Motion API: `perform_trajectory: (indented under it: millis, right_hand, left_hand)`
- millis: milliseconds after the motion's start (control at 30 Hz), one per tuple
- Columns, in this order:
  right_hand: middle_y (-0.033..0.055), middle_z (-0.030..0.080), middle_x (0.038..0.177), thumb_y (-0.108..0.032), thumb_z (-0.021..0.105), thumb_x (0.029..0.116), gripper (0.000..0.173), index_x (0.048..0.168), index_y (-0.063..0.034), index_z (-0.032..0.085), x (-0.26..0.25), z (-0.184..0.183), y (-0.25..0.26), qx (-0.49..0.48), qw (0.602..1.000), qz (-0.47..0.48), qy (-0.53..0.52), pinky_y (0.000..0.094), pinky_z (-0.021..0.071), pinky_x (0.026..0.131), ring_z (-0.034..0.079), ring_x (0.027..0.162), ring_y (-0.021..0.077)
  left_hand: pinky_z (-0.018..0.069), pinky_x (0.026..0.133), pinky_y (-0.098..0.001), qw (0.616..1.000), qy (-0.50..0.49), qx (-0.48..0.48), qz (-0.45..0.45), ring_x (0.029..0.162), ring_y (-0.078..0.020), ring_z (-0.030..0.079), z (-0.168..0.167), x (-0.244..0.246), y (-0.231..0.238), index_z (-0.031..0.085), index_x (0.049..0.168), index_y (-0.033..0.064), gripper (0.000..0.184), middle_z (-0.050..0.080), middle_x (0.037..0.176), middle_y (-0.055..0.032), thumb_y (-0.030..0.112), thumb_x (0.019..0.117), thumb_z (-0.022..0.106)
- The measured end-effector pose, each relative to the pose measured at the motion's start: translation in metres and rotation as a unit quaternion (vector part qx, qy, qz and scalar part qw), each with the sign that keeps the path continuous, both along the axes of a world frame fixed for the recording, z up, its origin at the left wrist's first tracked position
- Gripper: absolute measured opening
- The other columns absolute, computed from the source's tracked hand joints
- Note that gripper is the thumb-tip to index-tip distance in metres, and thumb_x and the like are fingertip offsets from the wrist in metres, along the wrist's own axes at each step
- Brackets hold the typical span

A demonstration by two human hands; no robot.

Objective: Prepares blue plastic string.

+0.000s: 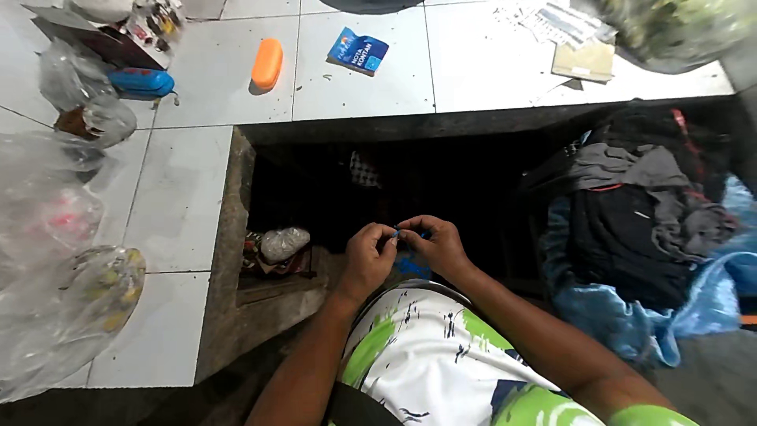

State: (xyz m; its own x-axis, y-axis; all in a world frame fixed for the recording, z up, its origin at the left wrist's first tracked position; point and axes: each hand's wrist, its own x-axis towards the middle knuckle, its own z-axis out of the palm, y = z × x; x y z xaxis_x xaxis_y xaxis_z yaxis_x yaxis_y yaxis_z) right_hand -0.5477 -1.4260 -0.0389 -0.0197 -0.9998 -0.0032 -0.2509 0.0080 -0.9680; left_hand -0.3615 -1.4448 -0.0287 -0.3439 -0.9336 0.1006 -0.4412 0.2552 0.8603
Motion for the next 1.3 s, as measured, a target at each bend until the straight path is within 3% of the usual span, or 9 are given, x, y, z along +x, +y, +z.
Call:
perform_trajectory:
  millis: [233,400,567,700,867,933,1000,1133,1300]
  right_hand:
    - [0.0001,0.074,0.092,-0.014,0.076,0.0936,0.013,0.106,-0.0106,0.075,-0.003,-0.001,0.002,0.026,0.999,0.031,-0.002,0.0274,0.0607,0.067,0.069,0.074,0.0089]
    - [0.0015,0.072,0.092,-0.012,0.069,0.0979,0.009,0.106,-0.0093,0.073,0.002,-0.007,0.003,0.025,0.999,0.013,-0.041,0.0285,0.0592,0.068,0.068,0.076,0.0107]
    - [0.0051,0.064,0.084,-0.019,0.057,0.1054,0.016,0.106,-0.007,0.067,-0.007,-0.003,-0.001,0.168,0.973,0.103,-0.118,0.0263,0.0478,0.058,0.056,0.064,0.0117]
    - [0.0049,0.06,0.078,-0.02,0.054,0.1059,0.019,0.104,-0.0065,0.068,-0.016,-0.001,-0.005,0.168,0.968,0.143,-0.123,0.0278,0.0463,0.059,0.054,0.065,0.0122]
    - [0.0042,0.058,0.081,-0.022,0.05,0.1073,0.021,0.109,-0.0076,0.066,-0.014,-0.01,0.0,0.215,0.921,0.115,-0.304,0.0236,0.0458,0.057,0.051,0.063,0.0094]
    - [0.0054,0.061,0.084,-0.021,0.051,0.1074,0.021,0.109,-0.007,0.066,-0.012,-0.012,0.001,0.216,0.913,0.097,-0.332,0.0236,0.0476,0.059,0.054,0.065,0.0097]
    - [0.0073,0.065,0.087,-0.019,0.055,0.1058,0.019,0.109,-0.0055,0.068,-0.01,-0.013,0.001,0.202,0.92,0.08,-0.326,0.0244,0.0501,0.06,0.057,0.066,0.0105]
    - [0.0104,0.07,0.093,-0.016,0.067,0.0993,0.015,0.109,-0.0046,0.071,-0.009,-0.013,0.003,0.165,0.947,0.045,-0.273,0.028,0.0531,0.061,0.061,0.07,0.0137]
    - [0.0078,0.069,0.092,-0.016,0.065,0.1012,0.014,0.109,-0.0064,0.071,-0.012,-0.014,0.003,0.136,0.966,0.051,-0.213,0.026,0.0498,0.06,0.058,0.068,0.0127]
  left_hand:
    - [0.0605,0.079,-0.0268,0.999,-0.042,-0.006,0.003,0.089,-0.007,0.068,0.003,-0.001,0.005,0.073,0.107,0.0085,0.012,0.071,0.102,-0.0009,0.01,0.0972,0.065]
    - [0.0592,0.07,-0.0271,0.994,-0.065,0.019,0.085,0.077,-0.0075,0.067,0.006,-0.009,0.006,0.072,0.103,0.0091,0.008,0.071,0.095,-0.0008,0.012,0.097,0.068]
    - [0.0602,0.077,-0.0272,0.995,-0.062,-0.03,0.072,0.086,-0.007,0.068,-0.001,-0.011,0.009,0.072,0.103,0.0085,0.009,0.072,0.099,-0.0012,0.01,0.0966,0.067]
    - [0.0602,0.083,-0.027,0.995,-0.029,-0.085,0.052,0.092,-0.0079,0.069,-0.007,-0.01,0.009,0.073,0.105,0.0065,0.011,0.071,0.101,-0.0022,0.008,0.0961,0.066]
    - [0.0613,0.08,-0.0267,0.993,0.006,-0.097,0.065,0.09,-0.0081,0.069,-0.007,-0.013,0.009,0.07,0.105,0.0051,0.011,0.07,0.101,-0.0027,0.008,0.0949,0.071]
    - [0.0628,0.076,-0.0279,0.995,0.059,-0.055,0.062,0.085,-0.0098,0.07,-0.005,-0.015,0.011,0.069,0.109,0.0041,0.013,0.071,0.102,-0.0034,0.007,0.096,0.069]
    - [0.0648,0.071,-0.0322,0.99,0.123,0.003,0.063,0.079,-0.0144,0.071,-0.004,-0.018,0.012,0.064,0.114,0.0042,0.017,0.071,0.101,-0.0053,0.005,0.0974,0.067]
    - [0.0626,0.077,-0.0306,0.99,0.119,-0.005,0.076,0.087,-0.0127,0.07,-0.007,-0.017,0.01,0.065,0.115,0.0035,0.018,0.071,0.104,-0.0051,0.002,0.0968,0.066]
    - [0.0642,0.074,-0.0312,0.991,0.104,-0.022,0.085,0.083,-0.013,0.072,-0.008,-0.018,0.01,0.065,0.116,0.0029,0.018,0.072,0.1,-0.0052,0.005,0.0984,0.066]
